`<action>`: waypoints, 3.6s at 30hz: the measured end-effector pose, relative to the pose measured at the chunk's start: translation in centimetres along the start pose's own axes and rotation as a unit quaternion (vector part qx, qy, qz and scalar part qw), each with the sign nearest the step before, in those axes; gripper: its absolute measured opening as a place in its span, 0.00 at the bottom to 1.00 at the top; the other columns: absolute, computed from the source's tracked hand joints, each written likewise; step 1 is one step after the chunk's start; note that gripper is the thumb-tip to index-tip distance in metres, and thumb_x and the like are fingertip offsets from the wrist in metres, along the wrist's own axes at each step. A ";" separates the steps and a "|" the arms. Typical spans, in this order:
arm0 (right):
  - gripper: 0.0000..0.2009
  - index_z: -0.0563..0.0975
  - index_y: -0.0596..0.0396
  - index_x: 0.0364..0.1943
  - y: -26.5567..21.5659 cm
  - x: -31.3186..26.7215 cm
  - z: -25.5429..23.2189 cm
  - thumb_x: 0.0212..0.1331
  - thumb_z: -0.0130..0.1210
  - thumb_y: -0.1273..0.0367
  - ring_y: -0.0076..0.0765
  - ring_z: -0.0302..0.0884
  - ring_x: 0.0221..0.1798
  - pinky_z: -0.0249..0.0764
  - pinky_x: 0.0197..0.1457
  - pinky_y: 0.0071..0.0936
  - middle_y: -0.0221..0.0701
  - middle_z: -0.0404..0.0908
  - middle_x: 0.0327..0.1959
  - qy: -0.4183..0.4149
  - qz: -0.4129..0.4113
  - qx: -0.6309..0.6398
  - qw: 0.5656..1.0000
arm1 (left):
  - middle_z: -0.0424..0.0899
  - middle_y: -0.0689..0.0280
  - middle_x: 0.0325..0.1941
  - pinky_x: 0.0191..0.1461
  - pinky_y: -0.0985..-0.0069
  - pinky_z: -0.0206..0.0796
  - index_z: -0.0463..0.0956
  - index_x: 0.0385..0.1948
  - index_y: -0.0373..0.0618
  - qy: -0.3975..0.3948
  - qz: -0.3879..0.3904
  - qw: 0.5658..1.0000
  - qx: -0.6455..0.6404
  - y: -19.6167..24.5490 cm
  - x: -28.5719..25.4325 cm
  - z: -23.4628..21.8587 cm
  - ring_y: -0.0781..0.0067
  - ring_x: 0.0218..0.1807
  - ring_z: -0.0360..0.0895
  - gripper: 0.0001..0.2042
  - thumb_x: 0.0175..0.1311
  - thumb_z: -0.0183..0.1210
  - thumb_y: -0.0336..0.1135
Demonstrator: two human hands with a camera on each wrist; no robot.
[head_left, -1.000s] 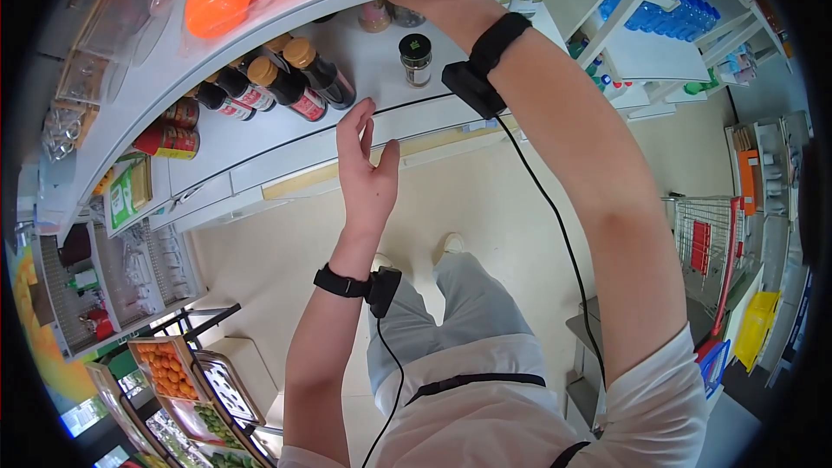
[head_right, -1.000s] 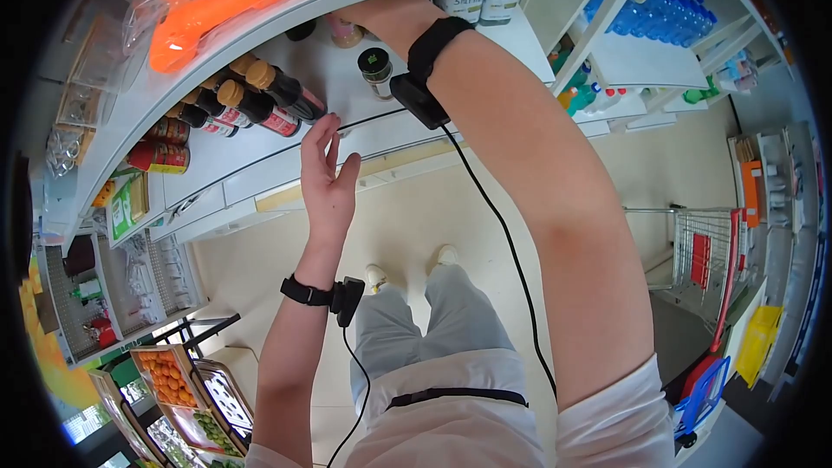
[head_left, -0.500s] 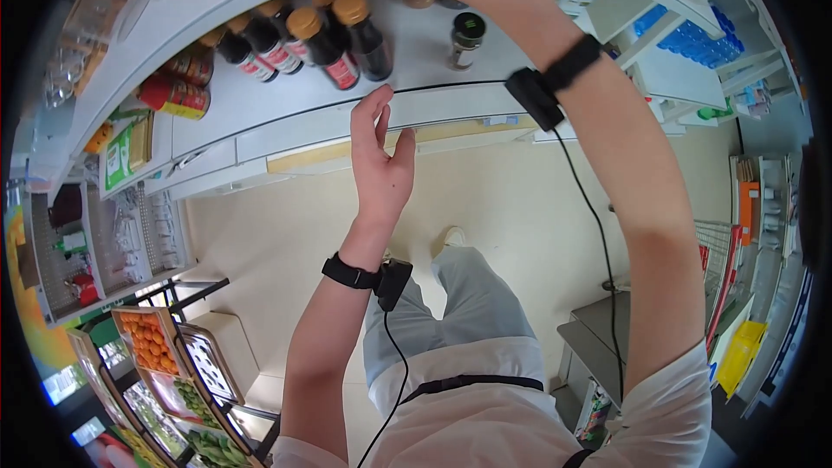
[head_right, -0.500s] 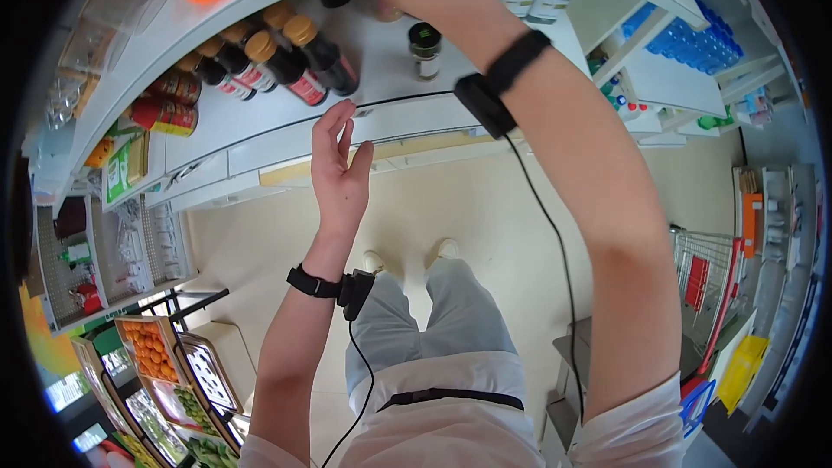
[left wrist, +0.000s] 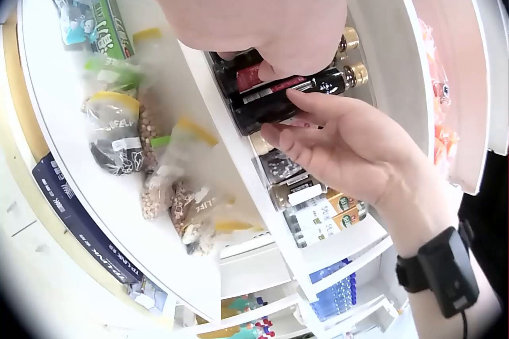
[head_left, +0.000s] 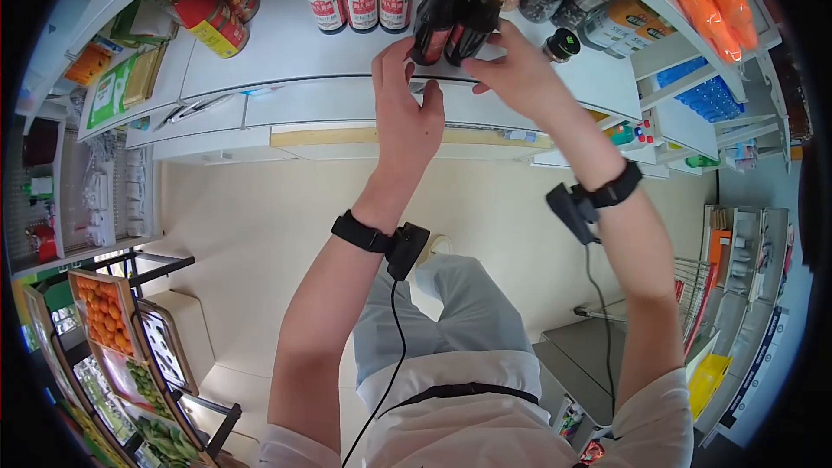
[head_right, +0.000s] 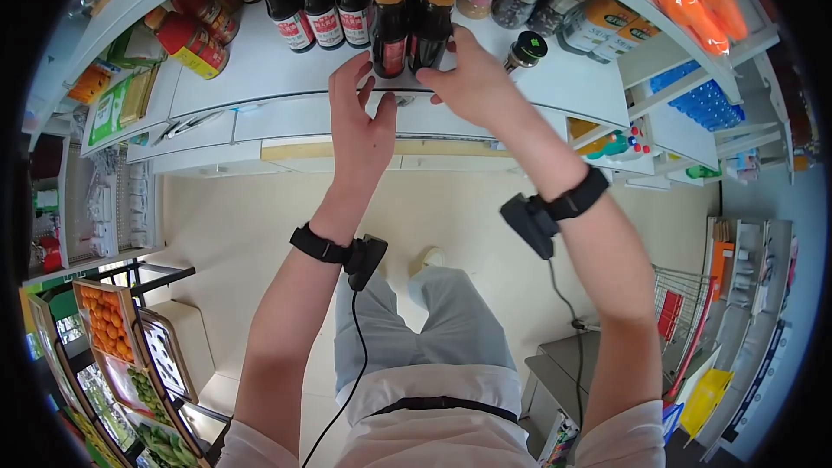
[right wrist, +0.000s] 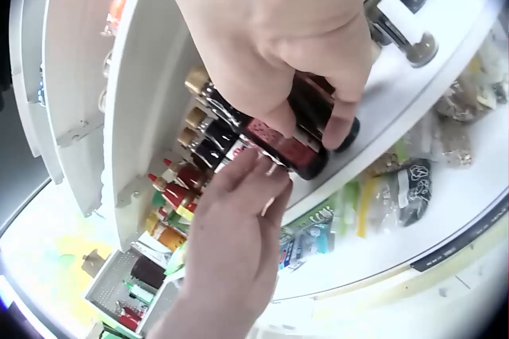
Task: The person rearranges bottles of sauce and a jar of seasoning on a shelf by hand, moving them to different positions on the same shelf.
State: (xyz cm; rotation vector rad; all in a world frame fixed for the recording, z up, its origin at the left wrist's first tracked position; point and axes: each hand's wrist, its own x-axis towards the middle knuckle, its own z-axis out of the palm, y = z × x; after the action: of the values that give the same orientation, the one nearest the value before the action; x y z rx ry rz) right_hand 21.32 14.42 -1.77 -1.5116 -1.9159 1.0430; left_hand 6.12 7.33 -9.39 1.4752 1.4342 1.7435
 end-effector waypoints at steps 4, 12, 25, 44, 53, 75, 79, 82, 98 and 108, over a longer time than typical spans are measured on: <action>0.29 0.68 0.60 0.65 1.6 1.2 2.2 0.61 0.66 0.69 0.26 0.82 0.38 0.78 0.44 0.24 0.36 0.83 0.53 0.067 -0.052 0.056 0.995 | 0.72 0.51 0.62 0.62 0.63 0.70 0.65 0.64 0.37 0.006 0.024 0.999 0.040 -0.4 2.0 0.3 0.51 0.60 0.75 0.25 0.64 0.58 0.19; 0.29 0.71 0.57 0.64 1.3 1.9 2.0 0.58 0.67 0.69 0.24 0.80 0.32 0.77 0.38 0.26 0.35 0.83 0.52 0.042 -0.020 0.154 0.987 | 0.81 0.51 0.51 0.52 0.66 0.75 0.64 0.65 0.38 -0.038 -0.016 0.999 0.022 -0.2 4.0 0.6 0.55 0.46 0.82 0.25 0.66 0.58 0.21; 0.30 0.72 0.54 0.65 1.8 3.5 1.4 0.54 0.62 0.68 0.36 0.85 0.40 0.80 0.47 0.32 0.38 0.84 0.51 0.047 0.028 0.172 0.984 | 0.82 0.52 0.52 0.55 0.66 0.74 0.62 0.67 0.40 -0.066 -0.061 0.996 0.006 -0.6 5.3 3.0 0.55 0.50 0.83 0.27 0.65 0.56 0.19; 0.29 0.75 0.60 0.59 3.5 13.5 2.2 0.47 0.60 0.71 0.36 0.83 0.46 0.79 0.50 0.31 0.38 0.86 0.44 0.181 0.001 0.142 0.973 | 0.78 0.48 0.59 0.66 0.66 0.68 0.60 0.68 0.36 0.023 -0.046 0.999 -0.010 -4.5 11.9 8.4 0.48 0.61 0.77 0.36 0.51 0.58 0.17; 0.29 0.75 0.62 0.58 1.8 11.8 1.8 0.46 0.60 0.69 0.58 0.81 0.58 0.76 0.62 0.41 0.51 0.85 0.50 0.234 -0.011 0.059 0.970 | 0.78 0.47 0.59 0.65 0.64 0.68 0.61 0.67 0.35 0.051 -0.024 0.998 -0.005 -4.8 12.0 9.5 0.49 0.60 0.78 0.36 0.53 0.65 0.23; 0.33 0.65 0.62 0.63 2.1 9.0 1.7 0.53 0.64 0.66 0.64 0.77 0.60 0.74 0.64 0.45 0.53 0.78 0.58 0.220 -0.027 0.040 0.974 | 0.77 0.46 0.61 0.65 0.63 0.68 0.61 0.69 0.32 0.015 -0.073 0.997 0.006 -3.2 10.5 8.8 0.49 0.61 0.77 0.29 0.64 0.56 0.23; 0.32 0.65 0.62 0.63 2.3 8.9 2.1 0.54 0.64 0.67 0.64 0.77 0.61 0.74 0.65 0.45 0.53 0.78 0.58 0.233 -0.039 0.047 0.971 | 0.74 0.47 0.62 0.67 0.64 0.66 0.62 0.67 0.30 0.057 -0.017 0.998 -0.029 -3.6 11.0 9.1 0.51 0.62 0.75 0.27 0.64 0.56 0.22; 0.32 0.65 0.62 0.63 2.6 9.0 2.2 0.54 0.64 0.67 0.64 0.77 0.60 0.74 0.64 0.45 0.53 0.78 0.58 0.245 -0.052 0.040 0.967 | 0.74 0.47 0.62 0.67 0.63 0.66 0.61 0.66 0.30 0.039 -0.050 0.998 -0.006 -3.8 11.0 9.0 0.51 0.62 0.74 0.26 0.64 0.55 0.21; 0.27 0.68 0.64 0.57 3.8 8.8 2.4 0.55 0.65 0.69 0.58 0.81 0.51 0.76 0.59 0.43 0.51 0.81 0.49 0.258 -0.015 0.048 0.965 | 0.72 0.40 0.60 0.69 0.56 0.60 0.57 0.67 0.29 0.104 -0.002 0.992 0.069 -3.7 11.4 10.2 0.40 0.63 0.69 0.28 0.63 0.53 0.20; 0.29 0.72 0.67 0.53 4.3 8.9 2.5 0.51 0.71 0.65 0.59 0.82 0.45 0.78 0.53 0.45 0.50 0.80 0.45 0.303 -0.040 -0.021 0.952 | 0.70 0.41 0.64 0.73 0.58 0.58 0.54 0.71 0.28 0.067 -0.099 0.992 -0.048 -1.4 7.6 9.4 0.41 0.66 0.68 0.29 0.70 0.51 0.23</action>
State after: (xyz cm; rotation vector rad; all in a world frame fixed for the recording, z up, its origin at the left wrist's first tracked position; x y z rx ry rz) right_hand 19.48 22.66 -7.43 -1.5330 -1.5452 0.4230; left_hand 11.66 18.09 -8.32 1.1426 1.4864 1.7880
